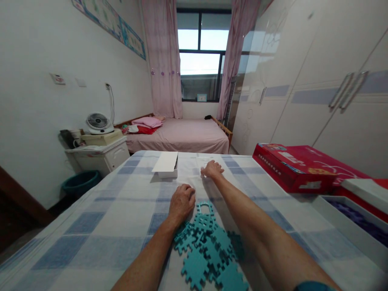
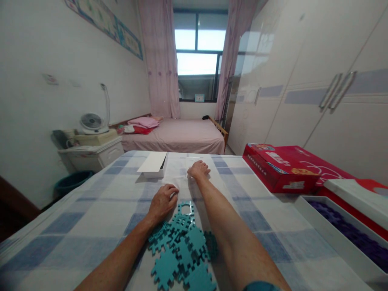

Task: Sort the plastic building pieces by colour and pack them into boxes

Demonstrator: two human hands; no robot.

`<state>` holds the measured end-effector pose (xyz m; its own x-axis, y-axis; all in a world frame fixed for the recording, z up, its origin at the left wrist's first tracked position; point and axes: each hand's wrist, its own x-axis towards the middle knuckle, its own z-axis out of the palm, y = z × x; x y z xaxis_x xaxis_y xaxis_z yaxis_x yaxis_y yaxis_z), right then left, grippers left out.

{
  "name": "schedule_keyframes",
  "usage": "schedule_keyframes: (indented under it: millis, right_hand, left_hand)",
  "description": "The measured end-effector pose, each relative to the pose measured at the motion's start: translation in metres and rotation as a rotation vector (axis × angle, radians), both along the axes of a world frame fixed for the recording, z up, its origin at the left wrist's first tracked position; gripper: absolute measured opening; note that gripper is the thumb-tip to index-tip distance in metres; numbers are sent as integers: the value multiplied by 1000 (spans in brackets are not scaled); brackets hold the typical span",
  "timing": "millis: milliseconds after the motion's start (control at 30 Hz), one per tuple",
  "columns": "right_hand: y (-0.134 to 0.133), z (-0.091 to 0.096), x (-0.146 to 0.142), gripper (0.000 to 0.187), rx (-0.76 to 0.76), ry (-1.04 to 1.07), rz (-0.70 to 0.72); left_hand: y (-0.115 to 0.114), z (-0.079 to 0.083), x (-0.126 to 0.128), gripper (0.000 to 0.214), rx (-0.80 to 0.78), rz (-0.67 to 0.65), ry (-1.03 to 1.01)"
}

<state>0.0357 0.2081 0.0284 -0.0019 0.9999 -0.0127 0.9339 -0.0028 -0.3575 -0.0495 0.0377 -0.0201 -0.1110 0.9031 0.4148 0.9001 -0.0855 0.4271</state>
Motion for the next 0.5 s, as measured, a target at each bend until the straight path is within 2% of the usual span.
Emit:
schedule_keyframes:
  millis: [267, 500]
  right_hand:
    - [11, 1, 12, 81, -61, -10, -23]
    - [16, -3, 6, 84, -77, -4, 13]
  left_hand:
    - [-1, 1, 1, 20, 4, 1, -6]
    - [0, 0, 1, 21, -11, 7, -9]
